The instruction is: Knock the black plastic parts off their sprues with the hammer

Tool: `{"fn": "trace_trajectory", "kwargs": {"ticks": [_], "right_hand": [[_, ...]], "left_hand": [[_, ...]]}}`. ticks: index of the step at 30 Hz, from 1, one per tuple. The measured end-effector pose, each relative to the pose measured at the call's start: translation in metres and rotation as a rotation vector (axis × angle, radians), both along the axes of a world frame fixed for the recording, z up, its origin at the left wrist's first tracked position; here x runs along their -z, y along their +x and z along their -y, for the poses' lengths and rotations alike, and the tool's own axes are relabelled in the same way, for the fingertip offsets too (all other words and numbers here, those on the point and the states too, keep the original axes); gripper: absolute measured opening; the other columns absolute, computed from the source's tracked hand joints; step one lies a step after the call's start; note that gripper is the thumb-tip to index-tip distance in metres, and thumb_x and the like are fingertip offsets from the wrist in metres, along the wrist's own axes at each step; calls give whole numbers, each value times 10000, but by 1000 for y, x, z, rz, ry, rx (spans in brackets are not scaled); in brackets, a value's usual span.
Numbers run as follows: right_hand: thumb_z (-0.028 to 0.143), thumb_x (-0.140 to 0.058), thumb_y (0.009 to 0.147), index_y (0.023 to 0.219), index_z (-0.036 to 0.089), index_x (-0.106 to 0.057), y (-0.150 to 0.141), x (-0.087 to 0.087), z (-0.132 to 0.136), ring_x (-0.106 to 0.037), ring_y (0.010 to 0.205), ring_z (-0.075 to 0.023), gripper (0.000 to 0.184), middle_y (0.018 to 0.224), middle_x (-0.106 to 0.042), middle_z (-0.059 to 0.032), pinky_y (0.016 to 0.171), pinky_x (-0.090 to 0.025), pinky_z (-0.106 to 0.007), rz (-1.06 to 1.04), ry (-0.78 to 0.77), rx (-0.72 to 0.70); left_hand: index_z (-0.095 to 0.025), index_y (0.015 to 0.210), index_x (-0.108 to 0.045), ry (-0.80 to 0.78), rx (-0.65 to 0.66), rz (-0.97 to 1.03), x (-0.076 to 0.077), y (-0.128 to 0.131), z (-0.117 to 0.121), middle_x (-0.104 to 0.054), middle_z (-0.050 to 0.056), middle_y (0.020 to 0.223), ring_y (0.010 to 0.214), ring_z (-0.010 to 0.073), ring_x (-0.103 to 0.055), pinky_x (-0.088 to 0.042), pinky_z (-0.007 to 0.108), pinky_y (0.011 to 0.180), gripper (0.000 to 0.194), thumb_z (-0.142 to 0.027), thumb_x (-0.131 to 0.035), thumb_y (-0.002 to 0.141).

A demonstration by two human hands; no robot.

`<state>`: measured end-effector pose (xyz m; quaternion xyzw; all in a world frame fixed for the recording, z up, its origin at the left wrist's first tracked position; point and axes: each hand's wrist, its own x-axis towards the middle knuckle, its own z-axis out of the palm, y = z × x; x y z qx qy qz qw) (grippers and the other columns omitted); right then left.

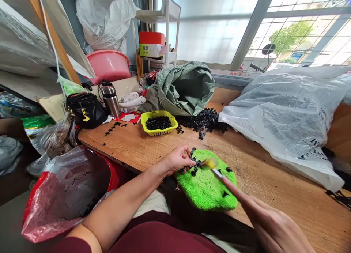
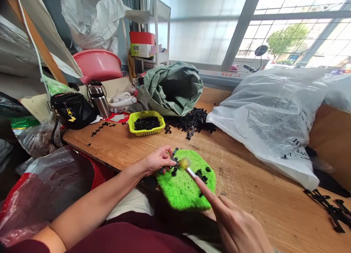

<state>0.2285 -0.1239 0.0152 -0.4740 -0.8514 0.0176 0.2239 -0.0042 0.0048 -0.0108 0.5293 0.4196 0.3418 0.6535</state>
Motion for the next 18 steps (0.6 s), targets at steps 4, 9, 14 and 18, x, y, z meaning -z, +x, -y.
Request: {"fn": "trace_trajectory", "kwargs": {"ticks": [4, 9, 14, 18], "right_hand": [[178, -367, 960, 1494, 350, -282, 3, -8, 4, -533, 1175, -240, 567, 1397, -506, -3, 819, -530, -238, -174, 70, 39], [204, -373, 975, 1457, 313, -373, -4, 1, -5, -516, 1195, -235, 494, 1367, -532, -24, 897, -489, -276, -296, -40, 22], [289, -359, 996, 1397, 306, -481, -11, 8, -10, -602, 1104, -211, 419, 1264, -627, -30, 880, -481, -273, -432, -153, 66], [396, -421, 966, 1402, 258, -484, -4, 12, 5, -660, 799, -196, 461, 848, -692, -38, 691, -510, -262, -634, -327, 182]], "left_hand": [[-186, 780, -412, 4, -1, 23, 1, -1, 1, -473, -109, 486, 406, 60, -490, -337, 126, 387, 350, -144, -727, 635], [-182, 777, -416, -27, -10, 36, 2, -1, 0, -483, -105, 497, 408, 59, -499, -346, 127, 389, 351, -146, -734, 635], [-181, 756, -412, -42, -6, 8, 2, -1, -1, -502, -90, 485, 410, 65, -495, -353, 131, 375, 317, -122, -708, 660], [-184, 749, -403, -33, -22, -2, 2, -2, 0, -507, -88, 475, 404, 60, -481, -355, 131, 374, 347, -188, -737, 656]]}}
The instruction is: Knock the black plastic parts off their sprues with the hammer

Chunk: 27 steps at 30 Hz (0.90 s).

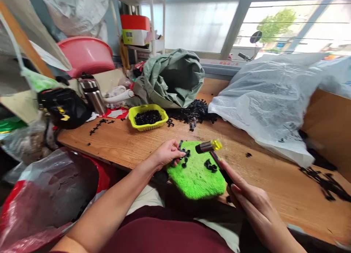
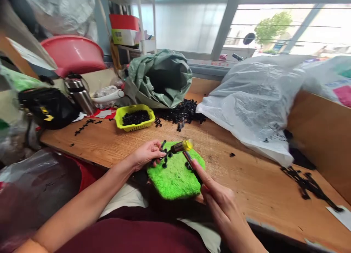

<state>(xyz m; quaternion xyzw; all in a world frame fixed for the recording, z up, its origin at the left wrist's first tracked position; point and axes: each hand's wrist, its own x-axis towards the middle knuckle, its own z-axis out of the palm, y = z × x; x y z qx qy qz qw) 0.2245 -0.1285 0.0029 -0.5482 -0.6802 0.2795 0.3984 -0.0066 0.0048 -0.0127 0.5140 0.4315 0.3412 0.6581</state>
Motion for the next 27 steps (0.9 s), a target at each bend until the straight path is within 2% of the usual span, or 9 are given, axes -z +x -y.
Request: {"fn": "trace_trajectory", "kwargs": {"ticks": [3, 5, 7, 12, 15, 18, 22, 24, 27], "right_hand": [[480, -414, 941, 1326, 197, -483, 8, 15, 14, -448, 426, -140, 483, 550, -462, 46, 407, -371, -230, -376, -267, -20], [528, -423, 909, 1074, 198, -556, 11, 28, 17, -336, 374, -113, 392, 532, -393, 61, 365, -293, -223, -536, -362, -57], [585, -460, 853, 858, 211, -538, 13, 36, 12, -367, 384, -124, 382, 513, -378, 54, 378, -326, -238, -555, -363, -62], [575, -549, 791, 764, 214, -609, 28, 32, -13, -616, 703, -260, 367, 690, -611, -56, 677, -515, -380, -447, -278, -18], [536, -641, 749, 951, 227, -707, 43, 29, -26, -580, 1014, -339, 375, 994, -692, -102, 891, -456, -437, -368, -215, 61], [564, -679, 703, 983, 261, -729, 52, 36, -31, -508, 1129, -381, 416, 1101, -679, -98, 957, -399, -455, -353, -160, 139], [567, -654, 724, 916, 254, -703, 47, 45, -24, -583, 826, -300, 370, 878, -661, -81, 670, -497, -367, -438, -142, 155], [531, -590, 789, 866, 233, -662, 39, 44, -17, -512, 591, -210, 317, 726, -571, -44, 493, -445, -308, -501, -178, 88], [470, -507, 872, 856, 220, -618, 26, 38, -8, -417, 489, -148, 274, 664, -498, -10, 427, -379, -265, -511, -217, -49]], "left_hand": [[-188, 751, -399, 12, -4, 3, 0, -1, 0, -505, -92, 468, 400, 56, -473, -360, 131, 382, 386, -251, -762, 638], [-191, 753, -401, 17, 11, -15, -1, 0, 0, -499, -96, 457, 391, 58, -465, -356, 131, 379, 390, -266, -764, 632], [-193, 755, -406, 42, 15, -55, -2, 2, 1, -495, -97, 448, 386, 60, -458, -352, 131, 373, 374, -257, -755, 636], [-188, 761, -421, 101, -28, -104, -1, 5, 6, -502, -93, 455, 387, 57, -458, -352, 127, 375, 328, -228, -730, 657], [-188, 749, -417, 73, -35, -76, 0, 5, 5, -495, -93, 453, 392, 59, -462, -349, 128, 374, 349, -232, -747, 644], [-180, 743, -432, 32, -60, -28, 0, 3, 4, -519, -79, 497, 418, 57, -472, -371, 136, 382, 360, -225, -766, 618], [-158, 779, -477, -1, -130, 73, 1, -2, 7, -594, -37, 619, 452, 47, -478, -372, 141, 385, 367, -230, -782, 588], [-154, 786, -482, -23, -152, 121, -1, -6, 12, -596, -43, 623, 417, 30, -452, -347, 142, 382, 390, -248, -797, 576], [-153, 787, -482, -29, -207, 182, -7, -13, 23, -593, -57, 624, 393, 16, -445, -333, 143, 398, 421, -274, -817, 562]]}}
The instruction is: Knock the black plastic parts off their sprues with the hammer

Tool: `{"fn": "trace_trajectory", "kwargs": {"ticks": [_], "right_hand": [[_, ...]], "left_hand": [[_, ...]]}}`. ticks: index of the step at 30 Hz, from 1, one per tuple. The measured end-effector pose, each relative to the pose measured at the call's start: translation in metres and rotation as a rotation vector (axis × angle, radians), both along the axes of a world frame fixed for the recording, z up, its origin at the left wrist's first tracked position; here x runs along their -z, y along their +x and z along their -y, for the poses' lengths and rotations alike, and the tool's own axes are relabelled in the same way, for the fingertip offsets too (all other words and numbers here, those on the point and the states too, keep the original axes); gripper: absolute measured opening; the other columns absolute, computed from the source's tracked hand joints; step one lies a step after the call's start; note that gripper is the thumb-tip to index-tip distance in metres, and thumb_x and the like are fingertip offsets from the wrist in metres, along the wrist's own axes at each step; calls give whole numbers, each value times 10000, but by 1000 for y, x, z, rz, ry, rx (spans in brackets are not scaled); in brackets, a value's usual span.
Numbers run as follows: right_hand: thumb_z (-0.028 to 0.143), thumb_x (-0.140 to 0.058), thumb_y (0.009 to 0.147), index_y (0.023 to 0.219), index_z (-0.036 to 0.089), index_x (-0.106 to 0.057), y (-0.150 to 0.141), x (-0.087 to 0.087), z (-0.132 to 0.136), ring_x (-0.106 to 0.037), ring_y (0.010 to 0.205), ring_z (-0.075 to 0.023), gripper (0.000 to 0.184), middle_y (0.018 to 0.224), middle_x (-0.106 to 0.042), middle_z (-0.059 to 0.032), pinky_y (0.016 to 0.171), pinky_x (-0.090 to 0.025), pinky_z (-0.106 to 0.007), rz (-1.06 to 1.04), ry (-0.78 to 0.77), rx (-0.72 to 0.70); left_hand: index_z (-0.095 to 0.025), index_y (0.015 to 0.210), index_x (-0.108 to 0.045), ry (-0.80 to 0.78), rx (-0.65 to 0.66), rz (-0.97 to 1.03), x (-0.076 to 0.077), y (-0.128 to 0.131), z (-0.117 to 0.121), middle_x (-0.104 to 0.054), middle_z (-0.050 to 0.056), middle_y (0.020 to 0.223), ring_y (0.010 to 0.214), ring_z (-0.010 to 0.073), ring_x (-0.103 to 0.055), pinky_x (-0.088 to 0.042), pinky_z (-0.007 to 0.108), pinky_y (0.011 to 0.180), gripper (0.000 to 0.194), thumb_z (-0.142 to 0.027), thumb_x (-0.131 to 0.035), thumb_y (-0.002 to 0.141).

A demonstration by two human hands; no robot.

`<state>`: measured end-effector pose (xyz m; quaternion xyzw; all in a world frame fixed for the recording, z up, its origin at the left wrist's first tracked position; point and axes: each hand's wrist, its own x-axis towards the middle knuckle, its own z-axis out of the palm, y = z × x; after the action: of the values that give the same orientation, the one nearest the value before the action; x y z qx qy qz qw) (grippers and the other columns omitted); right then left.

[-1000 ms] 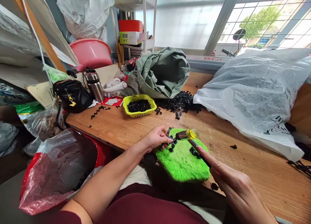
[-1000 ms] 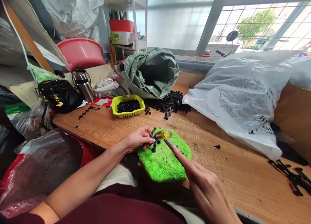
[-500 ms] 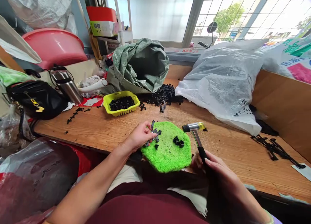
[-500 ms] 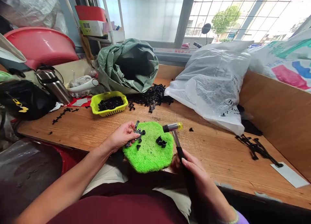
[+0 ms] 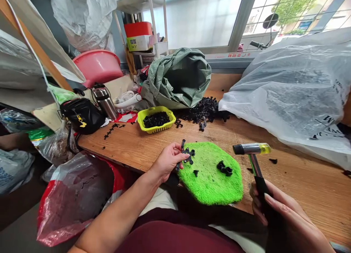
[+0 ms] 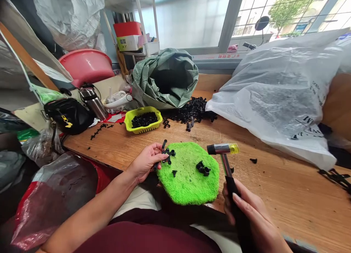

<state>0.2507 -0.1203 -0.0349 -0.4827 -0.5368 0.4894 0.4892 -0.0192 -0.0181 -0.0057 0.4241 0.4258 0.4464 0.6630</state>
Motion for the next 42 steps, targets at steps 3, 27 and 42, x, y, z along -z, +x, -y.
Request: {"fn": "trace_trajectory", "kwargs": {"ticks": [3, 27, 42], "right_hand": [[454, -467, 905, 822, 218, -599, -10, -5, 4, -417, 514, -159, 283, 608, -475, -6, 451, -384, -263, 65, 23, -108], [508, -549, 866, 908, 223, -610, -30, -1, 8, -373, 519, -143, 295, 600, -458, 18, 432, -314, -243, 50, -44, 154], [559, -440, 914, 1154, 264, -642, -11, -12, 4, -606, 696, -254, 431, 761, -658, -39, 601, -477, -316, 523, 184, -26]], "left_hand": [[-150, 832, -491, 24, -1, 48, -8, -1, 11, -611, -50, 647, 427, 27, -500, -363, 143, 435, 429, -292, -810, 582], [-142, 794, -468, -64, -16, -34, -4, 18, -1, -637, -3, 543, 437, 85, -579, -424, 151, 459, 350, -156, -782, 641], [-151, 778, -447, -55, 84, -76, 3, 14, -9, -621, -20, 524, 409, 88, -579, -446, 152, 419, 358, -175, -780, 649]]}}
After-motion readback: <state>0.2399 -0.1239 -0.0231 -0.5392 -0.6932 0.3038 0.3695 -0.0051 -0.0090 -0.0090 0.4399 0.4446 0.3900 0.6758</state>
